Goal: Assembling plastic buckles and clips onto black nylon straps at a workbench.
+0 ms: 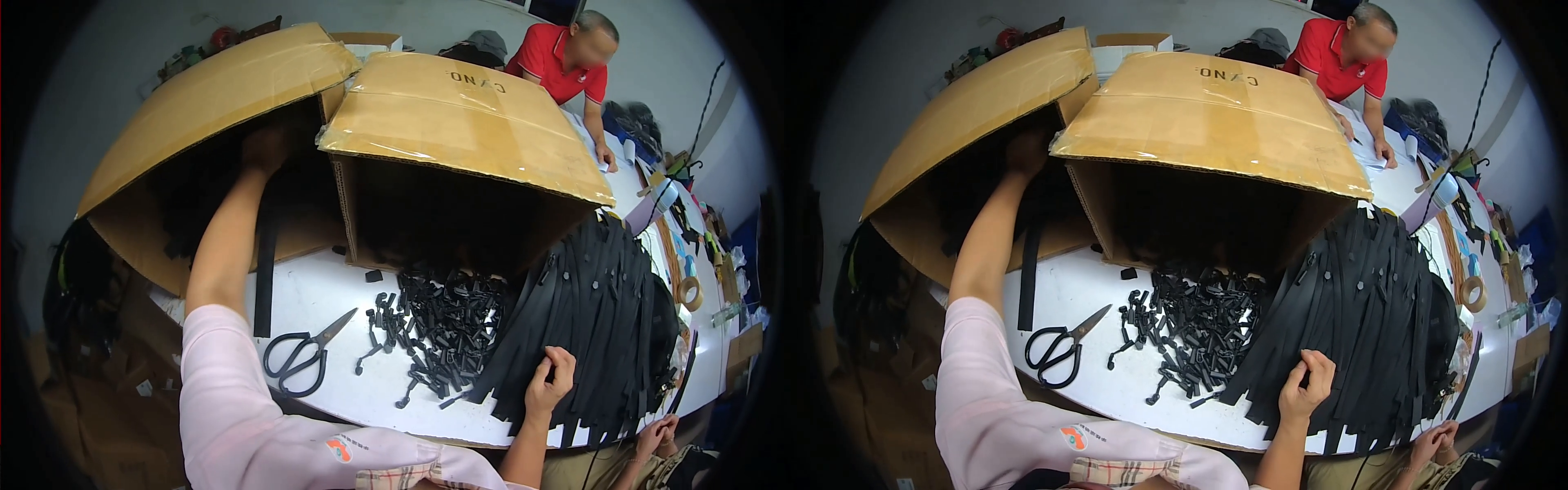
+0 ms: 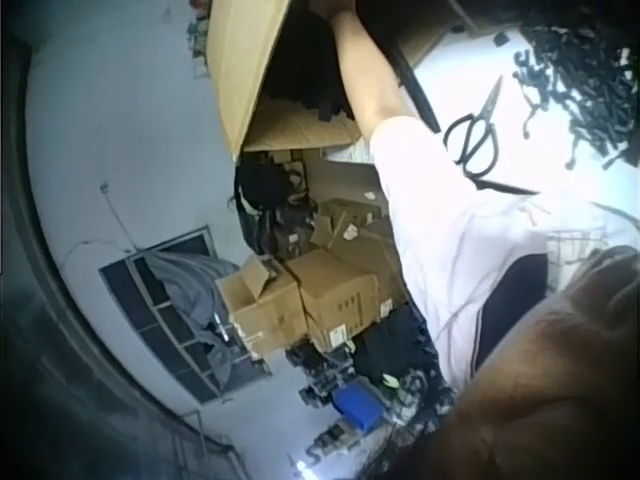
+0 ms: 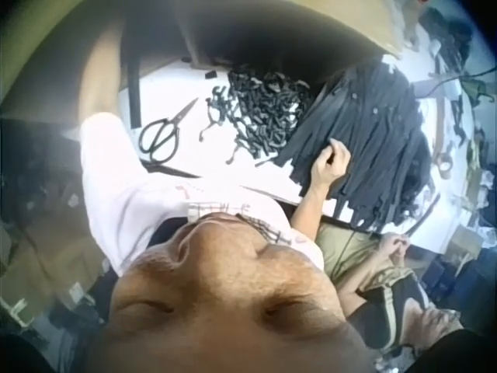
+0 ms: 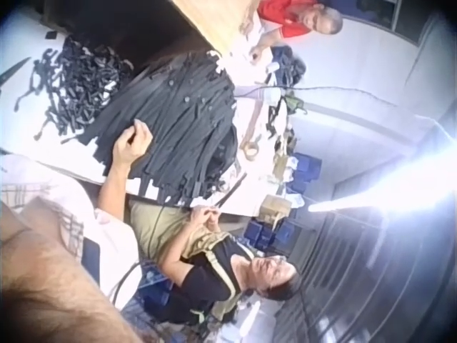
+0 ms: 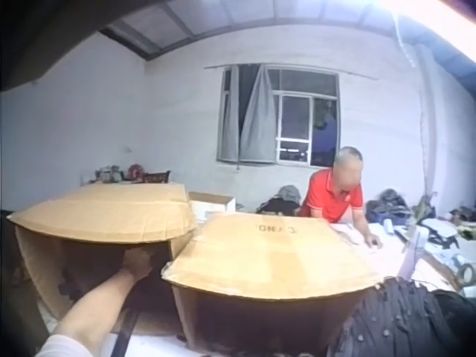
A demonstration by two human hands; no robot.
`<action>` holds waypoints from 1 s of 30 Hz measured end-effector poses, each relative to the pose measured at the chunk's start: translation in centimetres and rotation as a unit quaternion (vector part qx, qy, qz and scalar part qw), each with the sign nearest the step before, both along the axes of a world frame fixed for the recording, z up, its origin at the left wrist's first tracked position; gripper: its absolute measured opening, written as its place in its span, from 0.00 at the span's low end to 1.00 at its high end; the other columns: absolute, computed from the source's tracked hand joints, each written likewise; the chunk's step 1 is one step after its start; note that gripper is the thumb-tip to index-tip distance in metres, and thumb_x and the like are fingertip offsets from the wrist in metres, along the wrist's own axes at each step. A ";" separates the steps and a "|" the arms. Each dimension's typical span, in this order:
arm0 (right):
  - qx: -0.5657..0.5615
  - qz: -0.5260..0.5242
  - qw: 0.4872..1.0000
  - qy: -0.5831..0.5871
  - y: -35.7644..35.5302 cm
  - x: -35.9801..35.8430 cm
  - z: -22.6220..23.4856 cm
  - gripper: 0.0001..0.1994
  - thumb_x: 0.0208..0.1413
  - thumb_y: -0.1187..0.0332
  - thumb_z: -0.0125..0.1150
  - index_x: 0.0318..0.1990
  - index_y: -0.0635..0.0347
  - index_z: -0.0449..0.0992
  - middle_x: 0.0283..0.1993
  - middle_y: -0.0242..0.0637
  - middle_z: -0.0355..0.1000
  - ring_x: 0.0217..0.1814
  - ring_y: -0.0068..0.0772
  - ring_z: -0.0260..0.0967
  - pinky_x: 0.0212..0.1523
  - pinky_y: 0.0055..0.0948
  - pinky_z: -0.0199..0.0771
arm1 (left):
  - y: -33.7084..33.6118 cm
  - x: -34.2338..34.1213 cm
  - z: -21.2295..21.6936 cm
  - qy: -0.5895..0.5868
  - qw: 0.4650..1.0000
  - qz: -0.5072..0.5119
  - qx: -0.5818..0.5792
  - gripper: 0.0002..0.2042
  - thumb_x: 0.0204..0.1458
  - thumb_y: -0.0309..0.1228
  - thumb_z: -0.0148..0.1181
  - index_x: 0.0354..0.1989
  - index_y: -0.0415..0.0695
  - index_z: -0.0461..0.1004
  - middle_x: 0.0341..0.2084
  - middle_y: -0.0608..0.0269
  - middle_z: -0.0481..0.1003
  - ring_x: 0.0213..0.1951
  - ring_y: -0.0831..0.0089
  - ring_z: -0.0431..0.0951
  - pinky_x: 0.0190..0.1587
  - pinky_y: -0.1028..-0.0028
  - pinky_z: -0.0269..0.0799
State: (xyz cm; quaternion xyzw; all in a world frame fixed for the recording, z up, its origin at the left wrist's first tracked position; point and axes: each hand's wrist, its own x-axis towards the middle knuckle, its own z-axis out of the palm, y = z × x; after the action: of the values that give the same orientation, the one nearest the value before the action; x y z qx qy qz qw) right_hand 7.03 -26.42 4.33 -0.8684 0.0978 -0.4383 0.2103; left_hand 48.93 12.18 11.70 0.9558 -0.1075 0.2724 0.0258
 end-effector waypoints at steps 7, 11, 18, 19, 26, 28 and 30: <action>0.025 0.016 1.000 0.009 0.3 -0.1 -0.4 0.09 0.41 0.84 0.49 0.32 0.67 0.70 0.32 0.44 0.68 0.34 0.41 0.65 0.36 0.32 0.65 | 2.6 -9.3 -0.3 -0.236 0.947 -0.197 0.097 0.13 0.30 0.22 0.54 0.29 0.43 0.75 0.30 0.60 0.73 0.34 0.62 0.71 0.46 0.63 0.65; 0.009 0.020 1.000 0.006 0.7 0.0 -0.3 0.09 0.41 0.84 0.49 0.32 0.67 0.71 0.32 0.44 0.68 0.35 0.41 0.65 0.37 0.32 0.65 | 2.2 -11.2 -1.6 -0.192 0.926 -0.307 0.108 0.19 0.24 0.19 0.57 0.33 0.42 0.74 0.33 0.59 0.72 0.40 0.64 0.69 0.52 0.60 0.61; -0.019 -0.044 0.999 -0.016 0.8 -0.4 -0.3 0.09 0.39 0.80 0.52 0.30 0.62 0.73 0.32 0.41 0.70 0.35 0.40 0.67 0.38 0.32 0.66 | 0.1 -7.1 -6.8 0.068 0.982 -0.139 0.103 0.30 0.32 0.21 0.55 0.52 0.44 0.61 0.51 0.50 0.61 0.53 0.54 0.61 0.53 0.62 0.61; -0.023 -0.042 0.998 -0.030 0.7 -0.5 -0.4 0.08 0.38 0.80 0.53 0.30 0.61 0.73 0.31 0.40 0.70 0.34 0.40 0.67 0.37 0.32 0.66 | -0.1 -6.7 -7.2 0.066 0.983 -0.156 0.070 0.28 0.33 0.21 0.53 0.51 0.43 0.62 0.47 0.48 0.66 0.49 0.53 0.66 0.49 0.62 0.65; -0.007 -0.014 0.997 -0.078 -0.1 -0.8 -0.9 0.08 0.35 0.80 0.54 0.27 0.62 0.72 0.29 0.38 0.69 0.30 0.38 0.67 0.32 0.31 0.64 | 0.8 -11.0 -2.5 -0.142 0.932 -0.294 -0.158 0.17 0.39 0.19 0.53 0.42 0.35 0.68 0.38 0.45 0.71 0.40 0.52 0.72 0.44 0.67 0.68; -0.023 -0.010 0.995 -0.099 -0.1 -0.8 -0.7 0.07 0.35 0.80 0.54 0.27 0.61 0.71 0.29 0.38 0.69 0.29 0.37 0.66 0.31 0.30 0.63 | 0.9 -14.1 -0.2 -0.281 0.904 -0.304 -0.105 0.15 0.44 0.19 0.51 0.43 0.34 0.69 0.38 0.49 0.72 0.38 0.58 0.74 0.42 0.68 0.69; -0.035 -0.007 0.993 -0.113 0.0 -0.9 -0.3 0.07 0.35 0.80 0.54 0.27 0.61 0.71 0.28 0.37 0.69 0.28 0.36 0.65 0.29 0.30 0.61 | 1.5 -17.6 1.5 -0.211 0.915 -0.280 -0.201 0.14 0.47 0.18 0.48 0.45 0.34 0.68 0.40 0.53 0.72 0.38 0.62 0.75 0.43 0.69 0.68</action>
State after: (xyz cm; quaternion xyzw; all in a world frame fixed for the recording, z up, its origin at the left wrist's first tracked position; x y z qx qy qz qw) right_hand 6.09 -26.44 4.00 -0.8197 0.0637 -0.5380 0.1861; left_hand 31.29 13.65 13.15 0.7816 -0.3171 0.4650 0.2691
